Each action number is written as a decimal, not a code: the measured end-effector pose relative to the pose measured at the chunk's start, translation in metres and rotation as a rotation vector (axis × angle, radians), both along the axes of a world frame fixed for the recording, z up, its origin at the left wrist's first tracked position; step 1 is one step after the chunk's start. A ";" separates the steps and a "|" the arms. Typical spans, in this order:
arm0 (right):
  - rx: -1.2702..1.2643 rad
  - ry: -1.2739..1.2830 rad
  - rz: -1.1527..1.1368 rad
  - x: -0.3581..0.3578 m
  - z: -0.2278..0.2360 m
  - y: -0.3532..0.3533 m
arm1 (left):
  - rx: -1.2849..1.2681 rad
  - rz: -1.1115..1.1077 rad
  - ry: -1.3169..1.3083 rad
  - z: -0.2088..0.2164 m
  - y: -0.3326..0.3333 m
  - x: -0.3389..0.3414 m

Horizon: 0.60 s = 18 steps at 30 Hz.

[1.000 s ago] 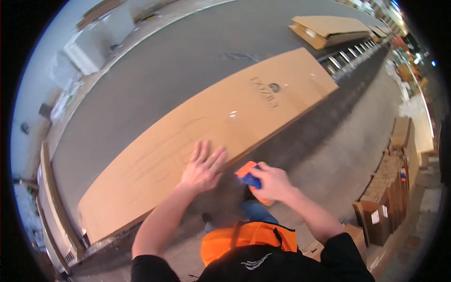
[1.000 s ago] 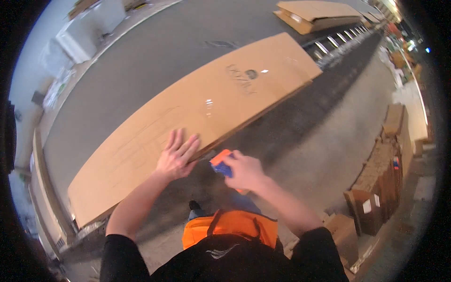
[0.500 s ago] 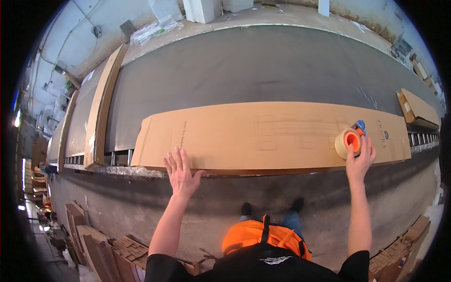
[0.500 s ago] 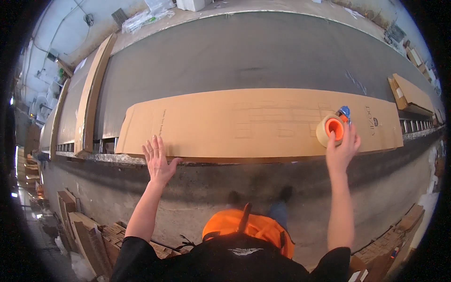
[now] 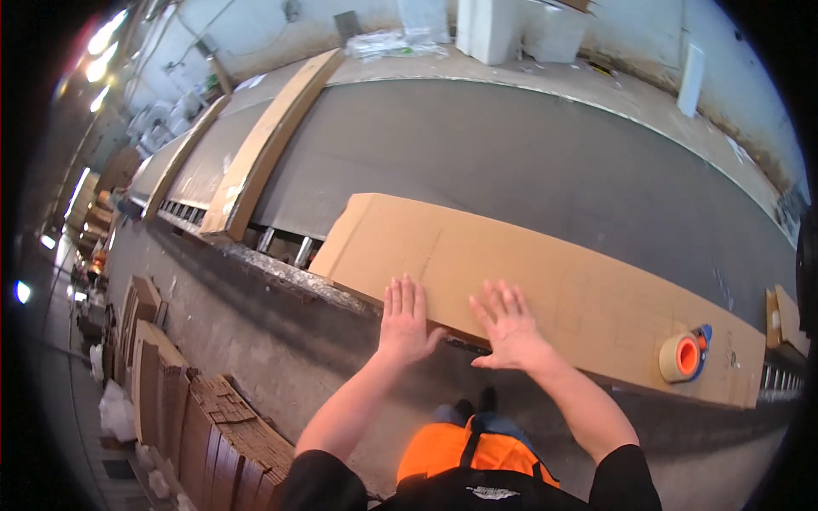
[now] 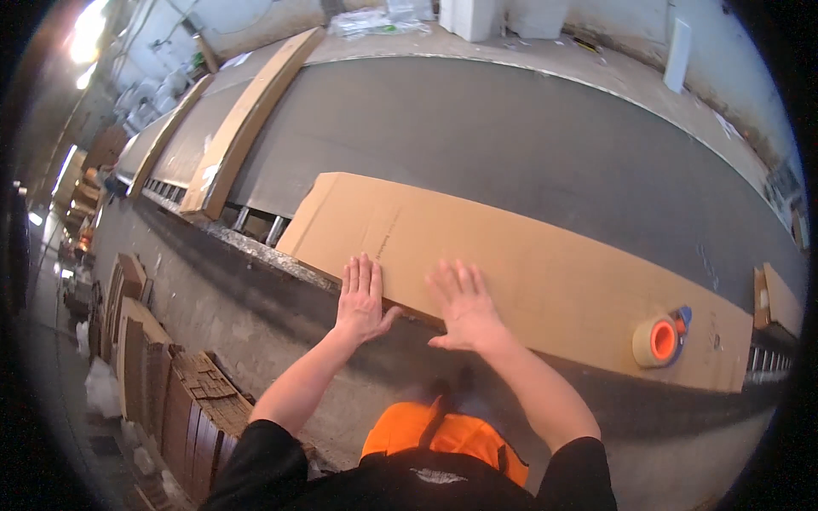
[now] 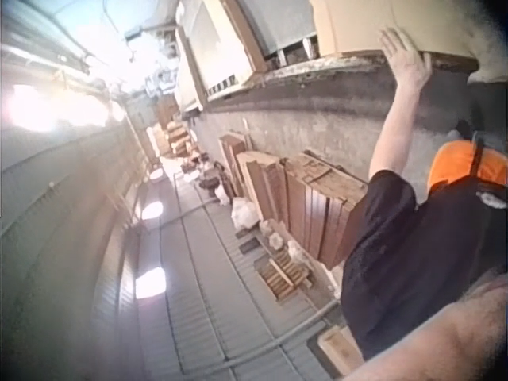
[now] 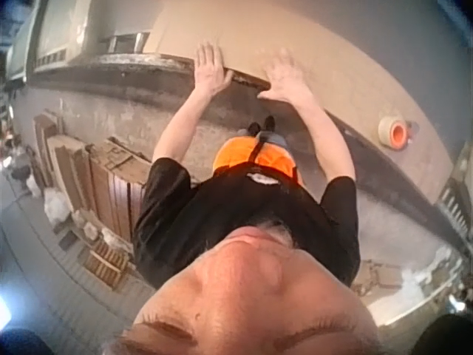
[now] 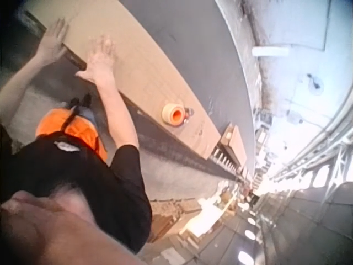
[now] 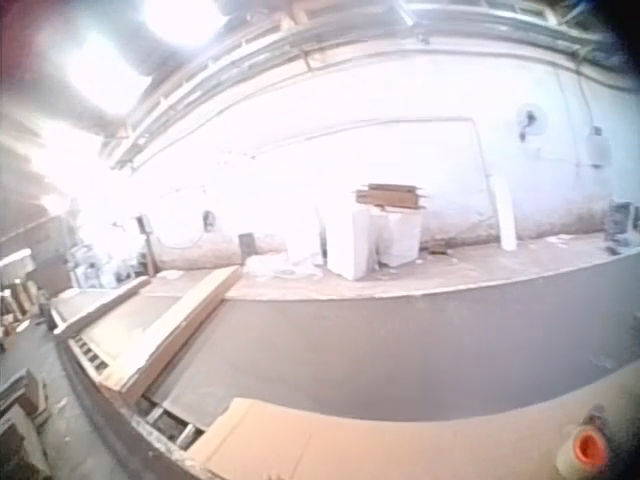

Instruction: The person packs and seals cardboard boxes by folding the flaps and applying tape with a tape dispenser.

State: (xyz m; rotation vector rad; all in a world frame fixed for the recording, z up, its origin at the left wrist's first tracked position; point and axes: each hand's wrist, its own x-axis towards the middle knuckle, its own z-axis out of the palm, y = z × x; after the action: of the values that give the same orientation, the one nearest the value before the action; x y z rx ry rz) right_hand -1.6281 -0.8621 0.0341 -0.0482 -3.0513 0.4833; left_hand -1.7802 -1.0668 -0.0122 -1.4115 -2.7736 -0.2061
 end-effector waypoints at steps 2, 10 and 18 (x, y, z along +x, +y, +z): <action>0.203 -0.087 0.037 -0.007 -0.014 -0.013 | -0.029 -0.038 0.026 -0.001 -0.012 -0.008; 0.253 -0.103 0.054 -0.011 -0.025 -0.016 | 0.297 -0.181 0.016 -0.029 -0.041 -0.040; -0.012 0.168 -0.483 -0.144 -0.089 0.120 | 1.116 0.063 0.299 -0.109 0.005 -0.058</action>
State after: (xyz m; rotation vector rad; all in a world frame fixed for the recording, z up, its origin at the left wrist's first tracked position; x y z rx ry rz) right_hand -1.7721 -0.7425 -0.0548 -0.6863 -2.7331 0.4388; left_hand -1.8386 -1.0623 -0.1209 -0.9107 -1.8458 -1.1773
